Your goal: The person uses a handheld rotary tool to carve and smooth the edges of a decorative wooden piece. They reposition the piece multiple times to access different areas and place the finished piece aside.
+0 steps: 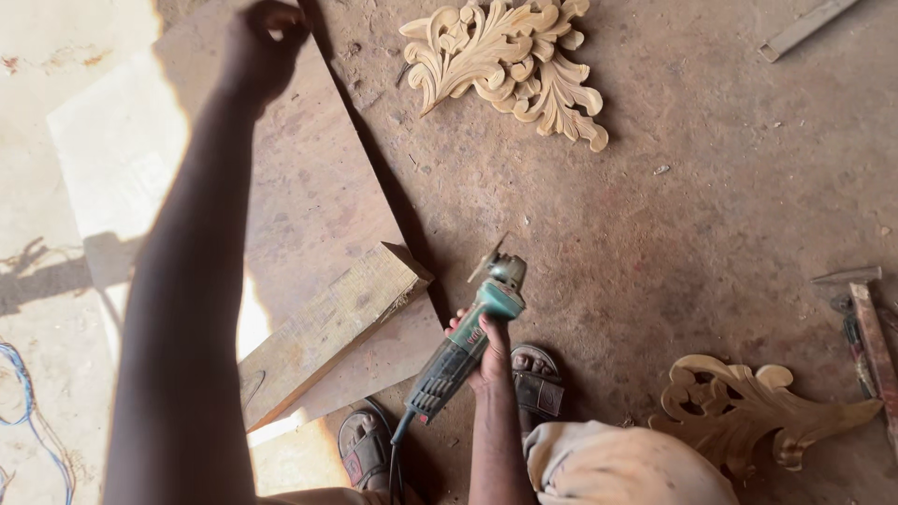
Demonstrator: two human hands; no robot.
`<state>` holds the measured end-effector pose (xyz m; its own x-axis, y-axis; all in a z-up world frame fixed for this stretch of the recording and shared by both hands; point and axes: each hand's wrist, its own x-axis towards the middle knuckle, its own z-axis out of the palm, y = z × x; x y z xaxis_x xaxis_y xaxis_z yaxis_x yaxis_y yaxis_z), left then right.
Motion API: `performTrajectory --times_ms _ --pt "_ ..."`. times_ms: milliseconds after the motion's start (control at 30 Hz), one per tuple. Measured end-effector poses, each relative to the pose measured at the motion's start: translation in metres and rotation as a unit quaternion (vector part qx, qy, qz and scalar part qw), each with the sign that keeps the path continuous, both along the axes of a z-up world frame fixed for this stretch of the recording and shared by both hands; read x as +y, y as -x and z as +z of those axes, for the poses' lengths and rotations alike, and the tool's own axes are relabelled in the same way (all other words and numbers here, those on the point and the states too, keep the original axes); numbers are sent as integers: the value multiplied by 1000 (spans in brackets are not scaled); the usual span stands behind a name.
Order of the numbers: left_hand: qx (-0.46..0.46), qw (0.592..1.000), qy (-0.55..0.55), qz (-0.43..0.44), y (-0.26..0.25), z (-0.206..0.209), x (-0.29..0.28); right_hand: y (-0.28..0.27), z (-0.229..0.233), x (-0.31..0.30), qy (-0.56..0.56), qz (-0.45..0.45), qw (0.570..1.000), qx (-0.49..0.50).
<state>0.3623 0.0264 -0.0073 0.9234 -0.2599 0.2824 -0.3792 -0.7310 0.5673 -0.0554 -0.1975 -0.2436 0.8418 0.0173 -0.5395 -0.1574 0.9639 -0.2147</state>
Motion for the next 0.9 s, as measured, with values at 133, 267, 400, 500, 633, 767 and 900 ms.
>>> performTrajectory --times_ms 133,267,400,500,633,767,900 --pt "194 975 -15 102 -30 -169 11 11 -17 -12 10 -13 998 62" --pt "289 948 -3 137 -36 -317 -24 17 -20 -12 -5 -20 996 90" --pt "241 956 51 162 -55 -390 -81 22 -18 -23 21 -11 995 92" --pt "317 899 222 204 -61 -395 -111 27 -18 -36 46 -12 995 84" --pt "438 810 290 260 -58 -356 -122 26 -17 -44 -2 -35 997 74" --pt "490 766 411 67 -49 -306 -137 25 -19 -35 -11 -39 996 76" --pt "442 767 465 35 3 -267 -146 20 -19 -30 -34 -44 998 42"
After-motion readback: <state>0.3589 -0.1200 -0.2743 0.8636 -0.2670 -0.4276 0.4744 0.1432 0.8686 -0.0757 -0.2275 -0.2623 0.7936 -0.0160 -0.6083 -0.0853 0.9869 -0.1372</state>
